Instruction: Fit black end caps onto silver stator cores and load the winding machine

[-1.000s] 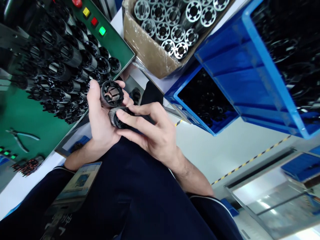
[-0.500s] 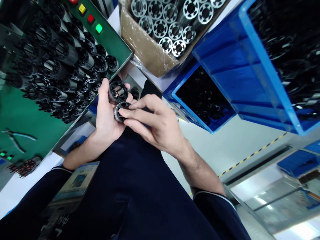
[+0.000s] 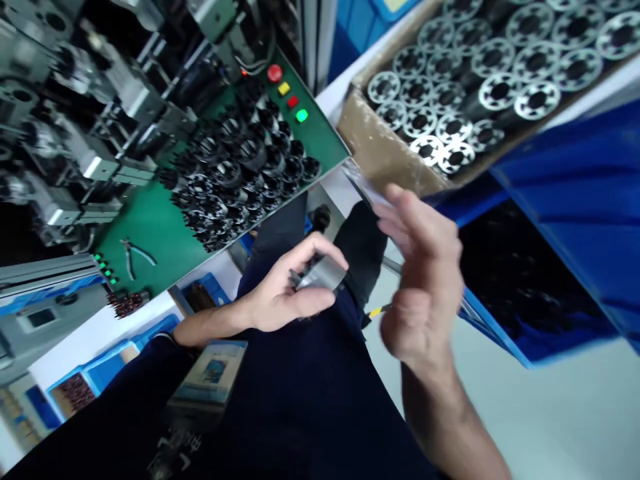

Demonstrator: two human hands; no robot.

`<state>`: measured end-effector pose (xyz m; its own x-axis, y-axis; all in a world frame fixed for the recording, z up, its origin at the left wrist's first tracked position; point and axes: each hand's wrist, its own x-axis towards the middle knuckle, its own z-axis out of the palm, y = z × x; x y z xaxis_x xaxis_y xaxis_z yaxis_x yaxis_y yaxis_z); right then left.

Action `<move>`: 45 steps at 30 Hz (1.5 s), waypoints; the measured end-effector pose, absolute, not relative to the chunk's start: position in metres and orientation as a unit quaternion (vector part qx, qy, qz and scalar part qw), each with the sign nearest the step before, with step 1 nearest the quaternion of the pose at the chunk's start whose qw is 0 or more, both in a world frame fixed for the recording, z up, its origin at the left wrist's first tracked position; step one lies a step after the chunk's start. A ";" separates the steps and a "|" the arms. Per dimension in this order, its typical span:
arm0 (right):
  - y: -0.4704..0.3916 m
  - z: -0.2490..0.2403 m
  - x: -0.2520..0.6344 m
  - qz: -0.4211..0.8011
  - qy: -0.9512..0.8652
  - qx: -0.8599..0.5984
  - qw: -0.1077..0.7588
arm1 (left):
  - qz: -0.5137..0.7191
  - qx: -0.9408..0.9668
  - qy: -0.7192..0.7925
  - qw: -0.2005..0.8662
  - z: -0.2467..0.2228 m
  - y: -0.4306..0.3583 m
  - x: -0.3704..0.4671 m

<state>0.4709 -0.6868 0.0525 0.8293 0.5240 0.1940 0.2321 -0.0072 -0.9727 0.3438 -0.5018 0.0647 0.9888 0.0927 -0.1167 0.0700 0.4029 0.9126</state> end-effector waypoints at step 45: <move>-0.726 0.033 0.475 0.382 -0.468 -0.752 0.263 | 0.114 0.925 0.308 0.192 0.069 -0.243 0.271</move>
<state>0.4745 -0.7256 0.0325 0.2701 0.9054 -0.3276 0.5039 -0.4228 -0.7532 0.2707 -0.2432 0.0687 0.7844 0.6132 0.0933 0.5254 -0.7368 0.4256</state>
